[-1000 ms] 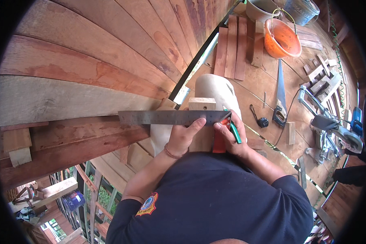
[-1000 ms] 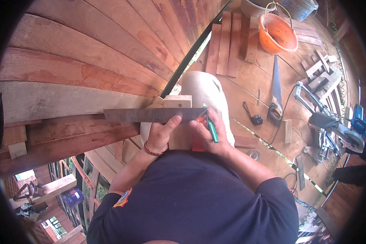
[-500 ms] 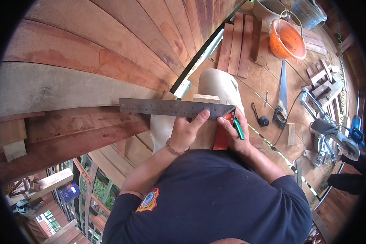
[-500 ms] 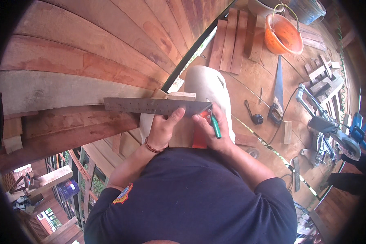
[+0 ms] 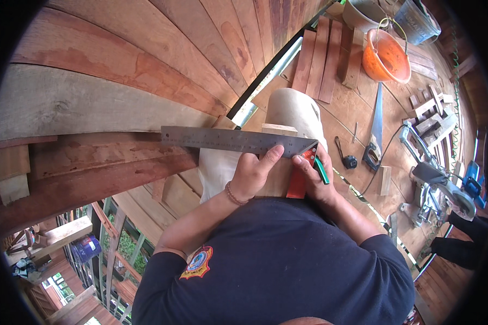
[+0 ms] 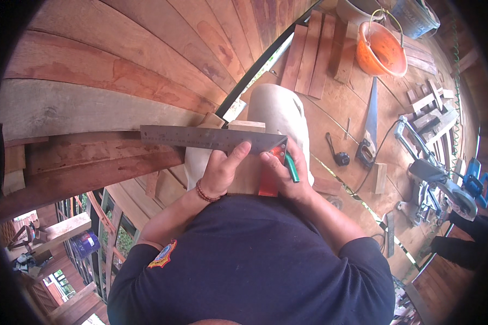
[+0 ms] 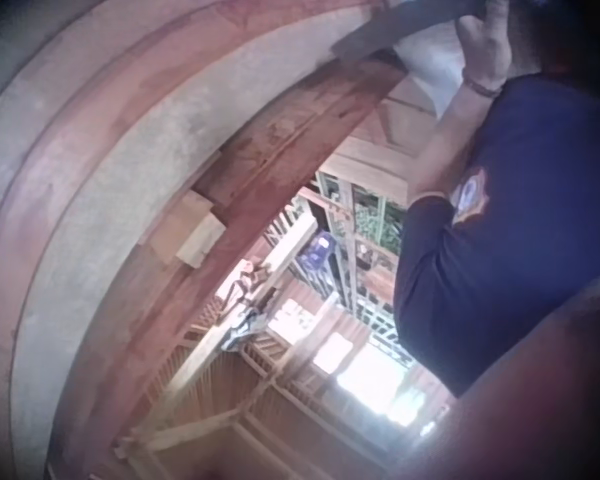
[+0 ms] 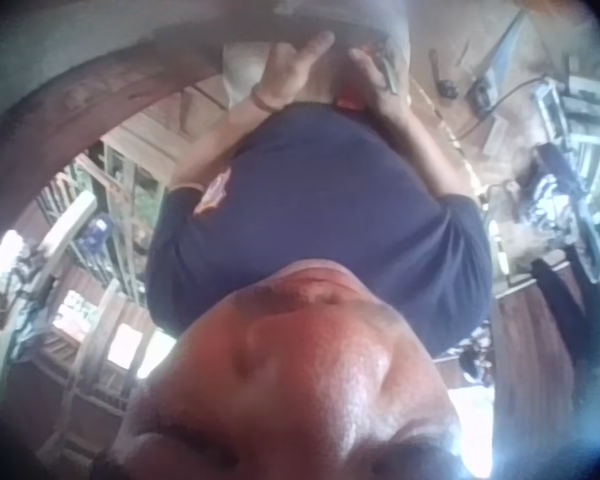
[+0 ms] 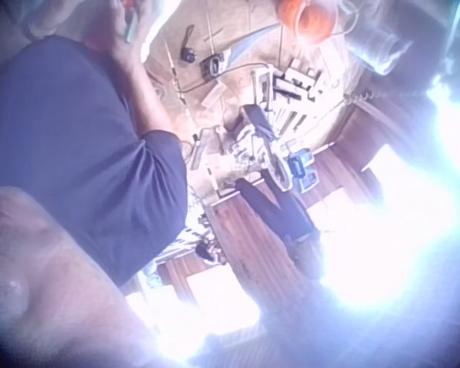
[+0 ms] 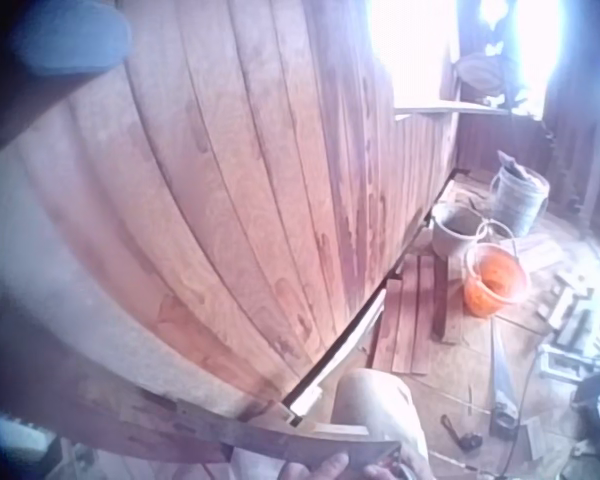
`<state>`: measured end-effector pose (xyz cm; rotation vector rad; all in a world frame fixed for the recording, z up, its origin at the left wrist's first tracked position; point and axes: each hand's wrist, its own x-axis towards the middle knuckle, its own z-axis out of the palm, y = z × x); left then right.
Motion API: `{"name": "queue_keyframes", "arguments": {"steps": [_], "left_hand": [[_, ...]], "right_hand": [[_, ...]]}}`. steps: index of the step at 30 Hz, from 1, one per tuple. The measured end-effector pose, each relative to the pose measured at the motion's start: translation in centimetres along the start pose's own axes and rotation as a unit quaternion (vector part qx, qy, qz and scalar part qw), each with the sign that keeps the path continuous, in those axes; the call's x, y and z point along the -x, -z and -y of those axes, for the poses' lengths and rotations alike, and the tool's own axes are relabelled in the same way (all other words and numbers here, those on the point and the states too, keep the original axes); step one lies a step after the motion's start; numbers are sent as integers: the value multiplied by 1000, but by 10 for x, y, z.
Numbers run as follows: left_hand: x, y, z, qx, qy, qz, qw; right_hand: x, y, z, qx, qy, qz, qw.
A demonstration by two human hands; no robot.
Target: The person measures and marks wooden planks using a ruler and pencil, then fits them into a curved wooden wall structure. They repeatedly check alignment and make adjustments to ensure a snug fit.
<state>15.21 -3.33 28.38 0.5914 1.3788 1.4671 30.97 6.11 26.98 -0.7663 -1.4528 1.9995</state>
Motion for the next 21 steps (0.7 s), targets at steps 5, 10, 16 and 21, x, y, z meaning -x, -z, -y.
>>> {"name": "queue_keyframes", "arguments": {"steps": [5,10,16,21], "left_hand": [[-1,0,2,19,-27,3,999],[-1,1,0,-1,-28,6,1000],[-1,2,-1,-16,-38,5,999],[-3,1,2,-19,-34,-8,999]], "right_hand": [[1,1,0,20,5,4,1000],[0,-1,-2,5,15,1,1000],[1,-3,-1,2,6,-2,1000],[4,5,-18,66,34,-50,996]]}}
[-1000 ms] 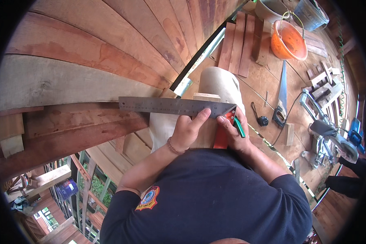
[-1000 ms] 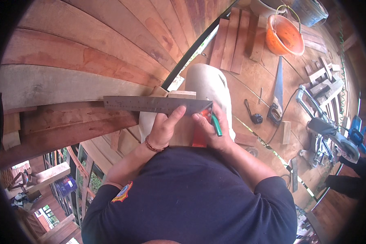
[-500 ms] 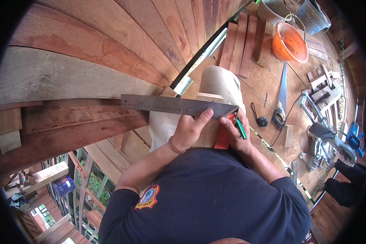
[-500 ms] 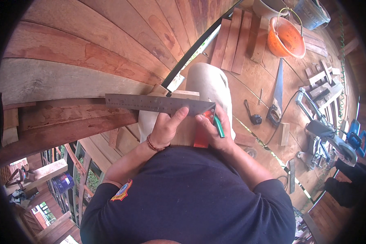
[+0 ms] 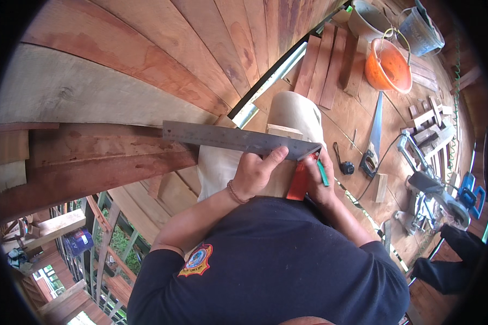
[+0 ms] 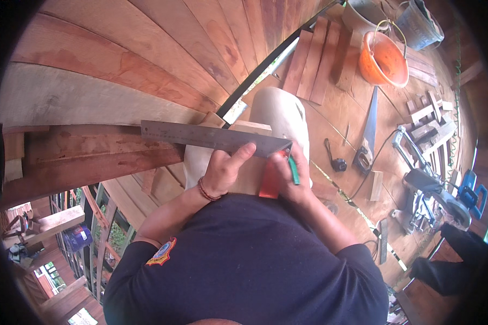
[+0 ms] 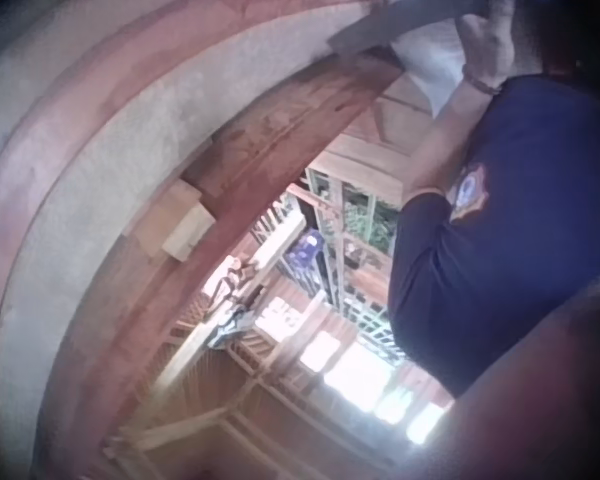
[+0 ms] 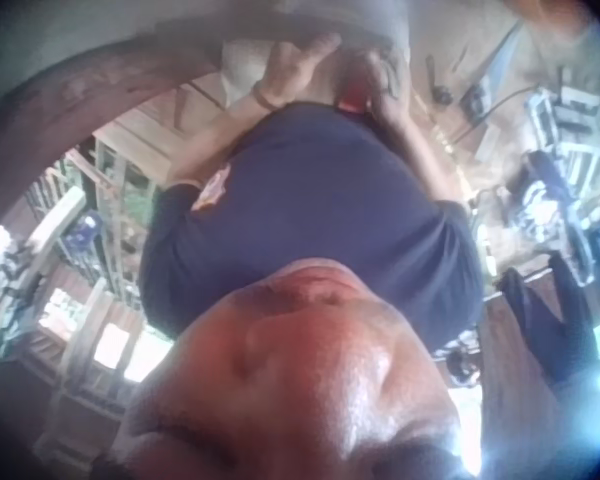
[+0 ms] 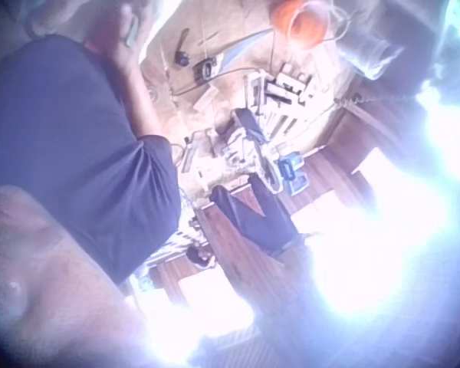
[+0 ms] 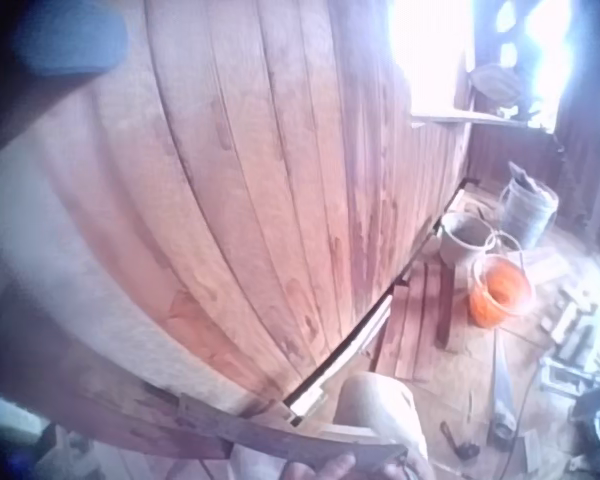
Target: The person measures and marks wooden planks using a ruler and pencil, then fits them into a curved wooden wall structure. They repeatedly check alignment and make adjustments to ensure a snug fit.
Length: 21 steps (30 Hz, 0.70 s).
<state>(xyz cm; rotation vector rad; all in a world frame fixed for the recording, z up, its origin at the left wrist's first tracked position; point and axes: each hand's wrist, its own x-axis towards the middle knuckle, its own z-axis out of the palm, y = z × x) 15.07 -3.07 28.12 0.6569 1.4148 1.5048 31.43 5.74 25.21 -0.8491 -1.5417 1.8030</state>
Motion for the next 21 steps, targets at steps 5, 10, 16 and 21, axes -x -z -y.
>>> {"name": "queue_keyframes", "arguments": {"steps": [5,10,16,21], "left_hand": [[3,0,-4,-20,-5,-6,1000],[1,-3,-9,-72,-5,18,997],[0,-3,1,-44,-29,15,998],[0,1,2,-78,-10,18,997]], "right_hand": [[-25,59,17,77,74,-27,994],[-42,37,85,130,134,81,979],[-71,16,100,242,265,219,907],[-66,8,96,260,234,201,915]]}}
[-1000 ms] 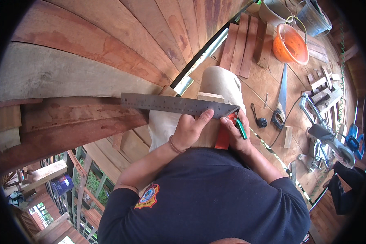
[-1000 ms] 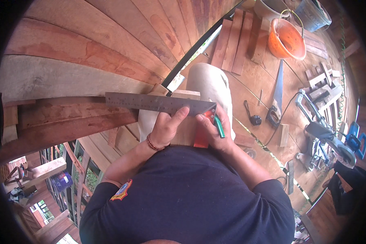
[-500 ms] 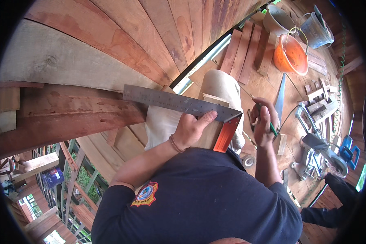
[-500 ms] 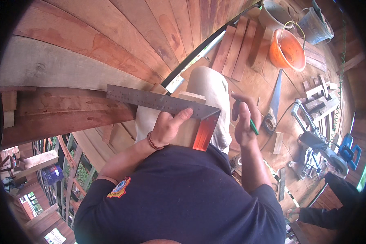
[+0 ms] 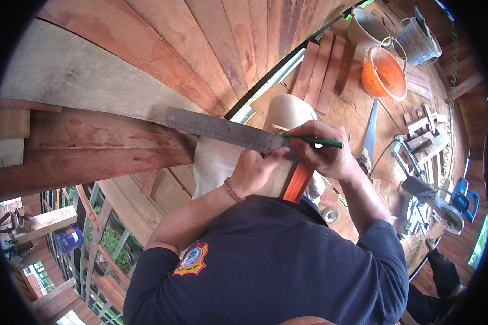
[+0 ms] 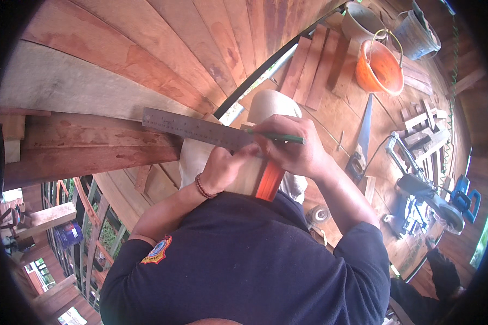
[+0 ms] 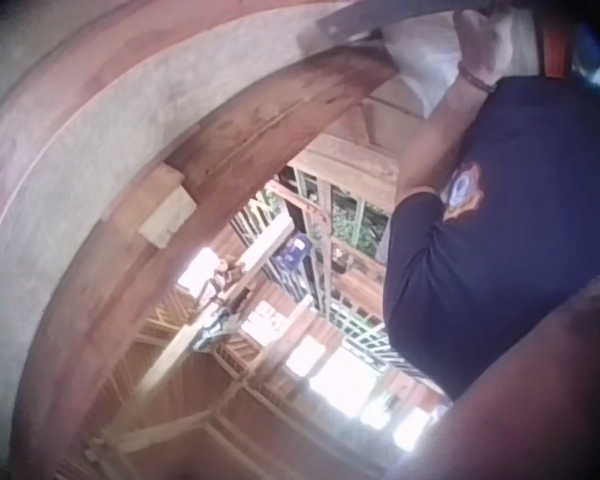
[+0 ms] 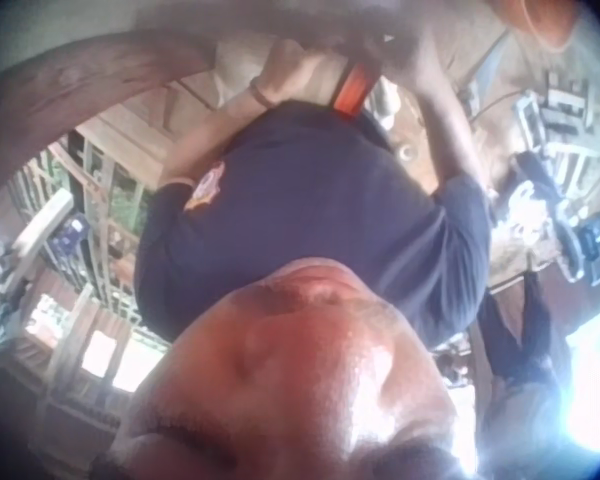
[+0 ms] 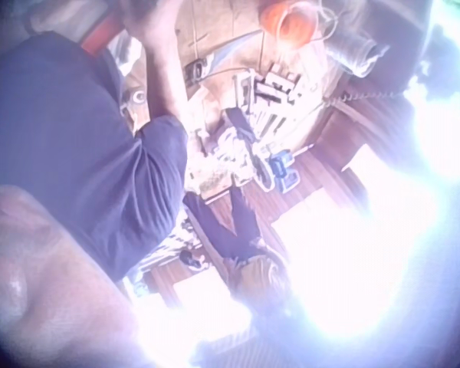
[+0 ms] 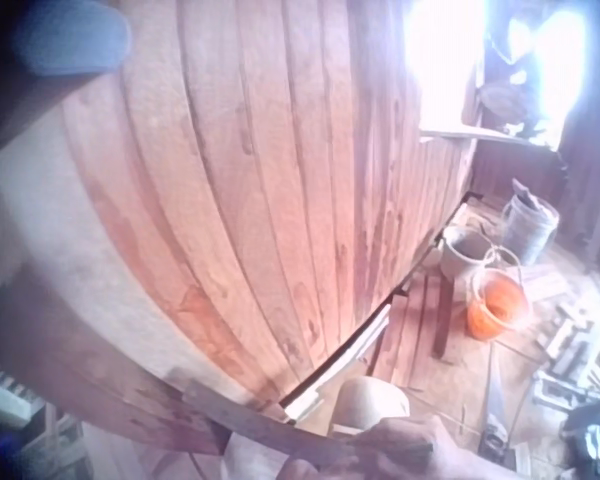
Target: The person measures and marks wooden planks using a ruler and pencil, then fits them into a curved wooden wall structure. They repeatedly check alignment and make adjustments to ensure a snug fit.
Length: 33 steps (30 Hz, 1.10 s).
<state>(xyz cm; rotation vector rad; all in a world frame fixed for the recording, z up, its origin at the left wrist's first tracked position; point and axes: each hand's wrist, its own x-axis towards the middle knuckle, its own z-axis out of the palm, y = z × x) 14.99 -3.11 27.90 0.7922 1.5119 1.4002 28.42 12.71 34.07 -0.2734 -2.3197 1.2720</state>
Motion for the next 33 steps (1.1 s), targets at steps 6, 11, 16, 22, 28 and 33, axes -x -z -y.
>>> {"name": "queue_keyframes", "arguments": {"steps": [6,11,16,22,28,33], "left_hand": [[0,0,-3,8,11,16,1000],[2,0,0,6,33,33,999],[4,-3,-10,17,44,47,998],[-1,-4,-3,34,5,57,998],[1,-2,-8,-2,13,46,999],[1,-2,-8,-11,16,42,999]], "right_hand": [[1,3,-5,1,14,14,1000],[7,14,-14,14,73,38,997],[23,37,-9,37,17,65,997],[18,25,-4,8,10,19,1000],[1,12,-5,4,19,42,999],[-7,14,-2,14,23,54,998]]}}
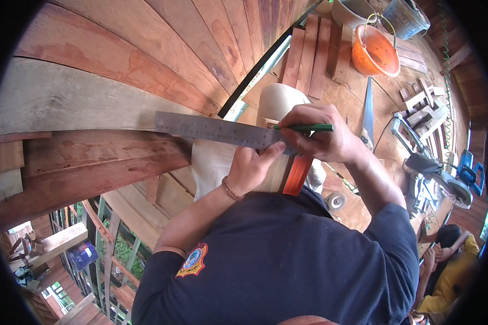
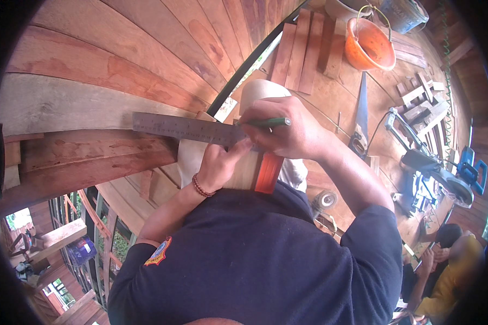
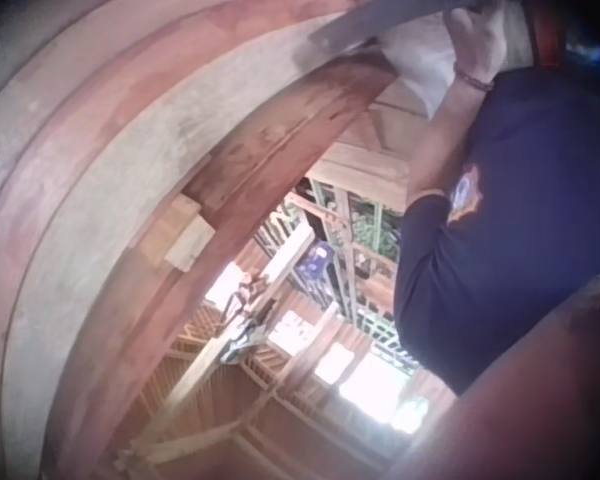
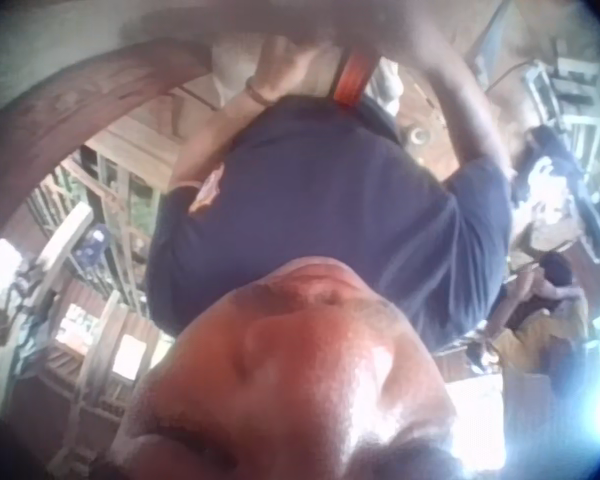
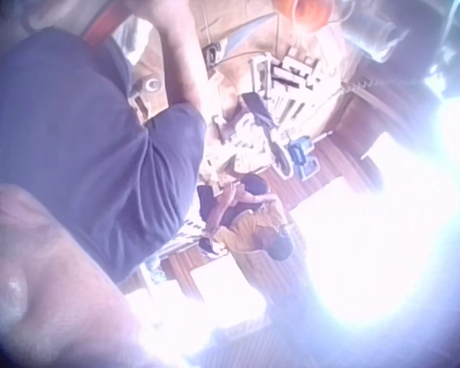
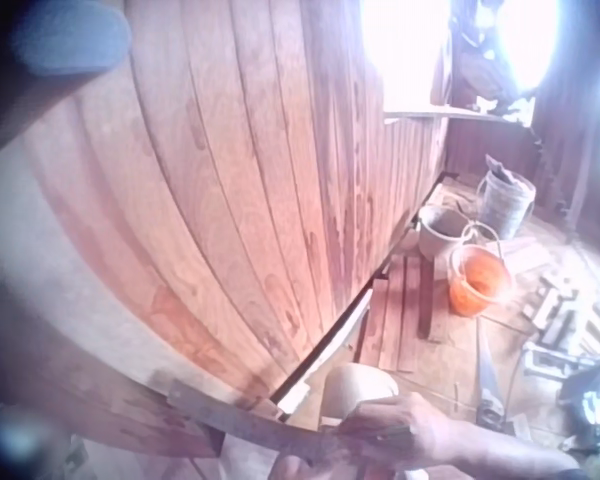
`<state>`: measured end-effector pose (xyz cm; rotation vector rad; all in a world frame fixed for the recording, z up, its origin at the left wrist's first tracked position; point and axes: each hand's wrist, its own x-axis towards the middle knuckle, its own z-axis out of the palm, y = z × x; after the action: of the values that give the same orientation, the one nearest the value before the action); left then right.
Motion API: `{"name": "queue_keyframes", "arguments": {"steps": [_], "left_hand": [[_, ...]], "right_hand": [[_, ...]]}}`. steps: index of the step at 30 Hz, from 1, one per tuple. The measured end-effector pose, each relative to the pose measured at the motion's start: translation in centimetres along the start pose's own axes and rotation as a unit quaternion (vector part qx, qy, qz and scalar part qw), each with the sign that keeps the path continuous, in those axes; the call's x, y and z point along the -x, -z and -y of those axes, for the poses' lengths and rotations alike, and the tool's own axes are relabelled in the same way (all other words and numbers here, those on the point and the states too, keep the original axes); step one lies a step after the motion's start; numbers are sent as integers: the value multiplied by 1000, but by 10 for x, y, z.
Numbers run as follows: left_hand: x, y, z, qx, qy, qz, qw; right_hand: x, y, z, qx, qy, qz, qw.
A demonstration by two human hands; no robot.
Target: The person measures and marks wooden planks using a ruler and pencil, then fits them into a curved wooden wall structure. They repeatedly check alignment and make adjustments to ensure a snug fit.
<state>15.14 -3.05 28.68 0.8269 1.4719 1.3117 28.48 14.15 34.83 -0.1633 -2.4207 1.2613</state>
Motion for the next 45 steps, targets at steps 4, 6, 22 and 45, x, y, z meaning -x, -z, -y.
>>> {"name": "queue_keyframes", "arguments": {"steps": [4,6,22,45], "left_hand": [[5,2,-5,-9,19,-8,1000],[7,6,-5,-4,38,-8,999],[3,-4,-7,36,-30,-58,997],[-2,2,-4,-7,-42,-24,999]], "right_hand": [[8,19,-2,19,14,59,998],[20,28,-3,19,-14,81,996],[0,5,-2,-27,2,23,999],[-6,0,-1,-36,51,18,998]]}}
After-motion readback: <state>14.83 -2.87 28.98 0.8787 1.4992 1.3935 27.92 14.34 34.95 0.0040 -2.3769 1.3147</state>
